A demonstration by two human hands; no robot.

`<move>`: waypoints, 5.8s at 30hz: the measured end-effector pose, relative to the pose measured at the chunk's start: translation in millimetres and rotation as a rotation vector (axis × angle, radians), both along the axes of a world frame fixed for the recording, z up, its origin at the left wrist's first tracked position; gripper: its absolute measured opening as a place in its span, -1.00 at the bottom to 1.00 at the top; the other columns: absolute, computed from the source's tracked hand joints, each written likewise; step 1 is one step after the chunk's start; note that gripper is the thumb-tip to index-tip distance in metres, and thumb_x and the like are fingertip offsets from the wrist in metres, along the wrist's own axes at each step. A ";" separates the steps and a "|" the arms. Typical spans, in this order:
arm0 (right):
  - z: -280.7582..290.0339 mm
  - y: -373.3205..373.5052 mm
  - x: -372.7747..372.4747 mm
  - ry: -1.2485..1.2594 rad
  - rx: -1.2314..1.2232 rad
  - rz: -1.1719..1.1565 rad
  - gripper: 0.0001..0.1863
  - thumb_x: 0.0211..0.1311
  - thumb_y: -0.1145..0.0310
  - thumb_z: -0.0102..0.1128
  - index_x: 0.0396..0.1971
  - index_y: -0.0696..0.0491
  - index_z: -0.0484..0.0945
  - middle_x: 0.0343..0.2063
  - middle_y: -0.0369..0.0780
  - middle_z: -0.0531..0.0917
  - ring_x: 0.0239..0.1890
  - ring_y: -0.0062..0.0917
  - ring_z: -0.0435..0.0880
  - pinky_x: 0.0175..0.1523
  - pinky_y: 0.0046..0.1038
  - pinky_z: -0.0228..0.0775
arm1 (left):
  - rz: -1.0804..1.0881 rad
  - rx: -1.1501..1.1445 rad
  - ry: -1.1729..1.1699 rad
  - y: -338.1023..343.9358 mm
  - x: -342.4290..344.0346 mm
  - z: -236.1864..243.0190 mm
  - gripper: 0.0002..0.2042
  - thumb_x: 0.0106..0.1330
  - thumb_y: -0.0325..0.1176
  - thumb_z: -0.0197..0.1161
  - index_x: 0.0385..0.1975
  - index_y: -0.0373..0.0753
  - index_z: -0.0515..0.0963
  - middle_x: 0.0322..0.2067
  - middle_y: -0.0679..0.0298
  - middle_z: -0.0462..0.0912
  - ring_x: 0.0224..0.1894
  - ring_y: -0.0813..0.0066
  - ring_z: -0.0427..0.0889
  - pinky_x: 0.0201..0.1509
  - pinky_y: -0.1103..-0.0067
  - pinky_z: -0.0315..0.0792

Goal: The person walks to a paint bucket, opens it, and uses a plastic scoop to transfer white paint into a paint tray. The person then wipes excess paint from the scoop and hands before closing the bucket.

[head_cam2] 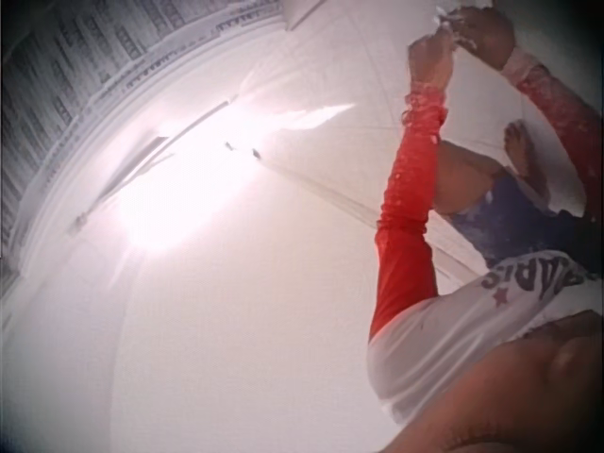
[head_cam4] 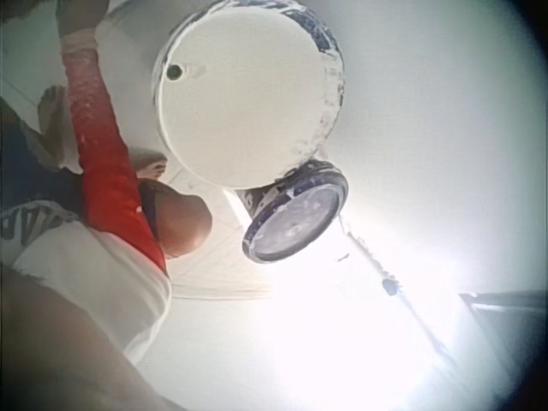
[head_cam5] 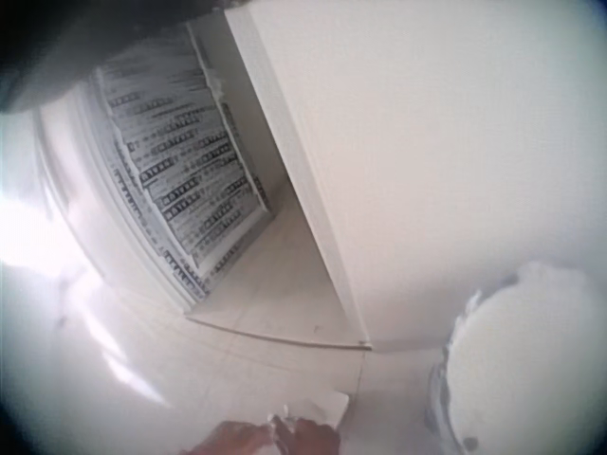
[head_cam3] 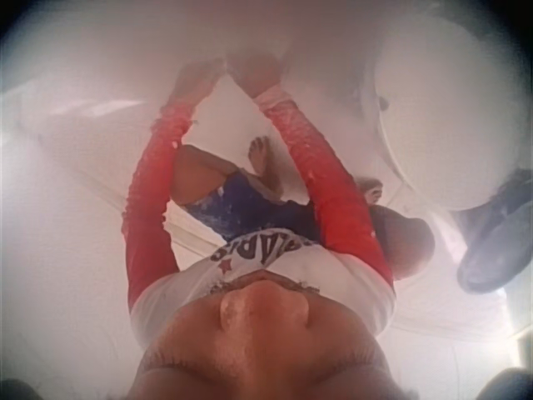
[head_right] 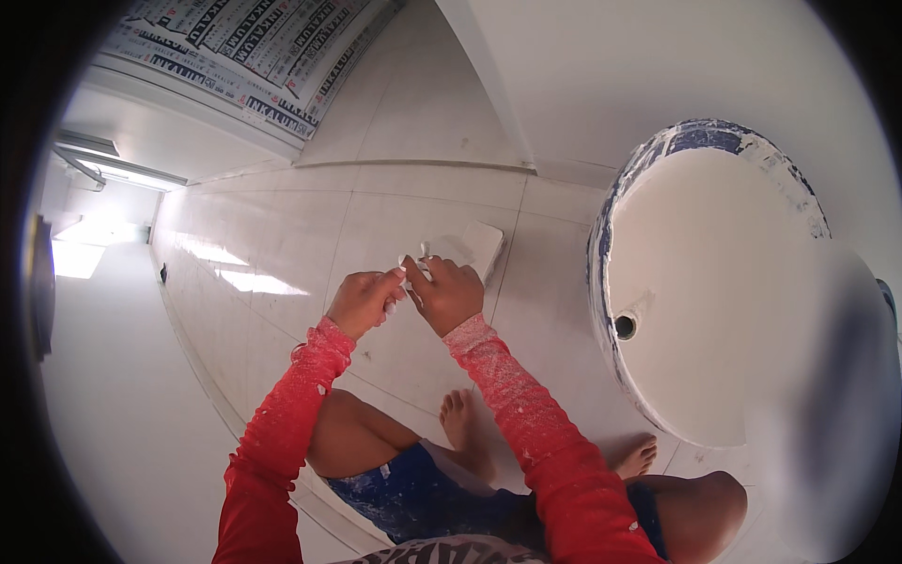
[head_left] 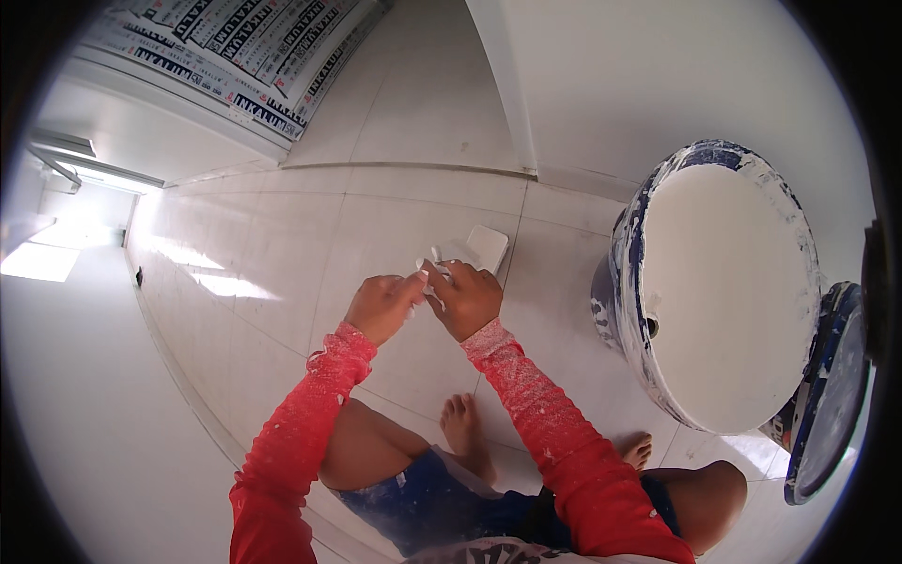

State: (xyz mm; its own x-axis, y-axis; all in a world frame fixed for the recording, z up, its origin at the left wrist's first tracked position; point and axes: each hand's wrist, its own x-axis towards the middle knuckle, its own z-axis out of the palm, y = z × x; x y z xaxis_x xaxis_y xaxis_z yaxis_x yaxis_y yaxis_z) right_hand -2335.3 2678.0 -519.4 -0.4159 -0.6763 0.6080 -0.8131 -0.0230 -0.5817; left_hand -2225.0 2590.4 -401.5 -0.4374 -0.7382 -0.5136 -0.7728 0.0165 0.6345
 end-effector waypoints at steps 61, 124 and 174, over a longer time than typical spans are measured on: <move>-29.9 -1.0 0.1 -0.492 0.886 0.205 0.10 0.00 0.06 0.33 0.55 -0.19 -0.09 -0.05 -0.15 0.74 -0.19 -0.15 0.76 0.00 -0.17 0.64 | 0.044 -0.285 0.199 -25.0 48.9 -43.8 -0.69 0.37 -0.25 0.07 -0.54 -0.32 0.53 -0.66 0.38 0.45 -0.65 0.66 0.32 -0.58 0.61 0.20; -40.0 25.4 8.6 -0.238 0.424 0.065 0.07 -0.24 0.09 0.55 0.43 -0.26 0.25 0.44 0.06 0.05 0.49 0.05 -0.01 0.50 0.14 -0.19 | -0.229 -0.319 0.013 -11.6 25.8 -20.0 -0.69 0.38 -0.26 0.08 -0.57 -0.33 0.45 -0.67 0.31 0.34 -0.56 0.58 0.29 -0.43 0.52 0.24; -72.7 23.9 12.6 -0.120 0.455 -0.126 0.03 -0.10 -0.08 0.49 0.43 -0.15 0.21 0.46 0.02 0.08 0.47 0.02 0.09 0.45 0.22 -0.12 | 0.428 0.221 0.225 -30.3 35.3 -31.8 -0.69 0.28 -0.11 0.19 -0.58 -0.19 0.39 -0.75 0.41 0.24 -0.77 0.58 0.19 -0.65 0.52 0.22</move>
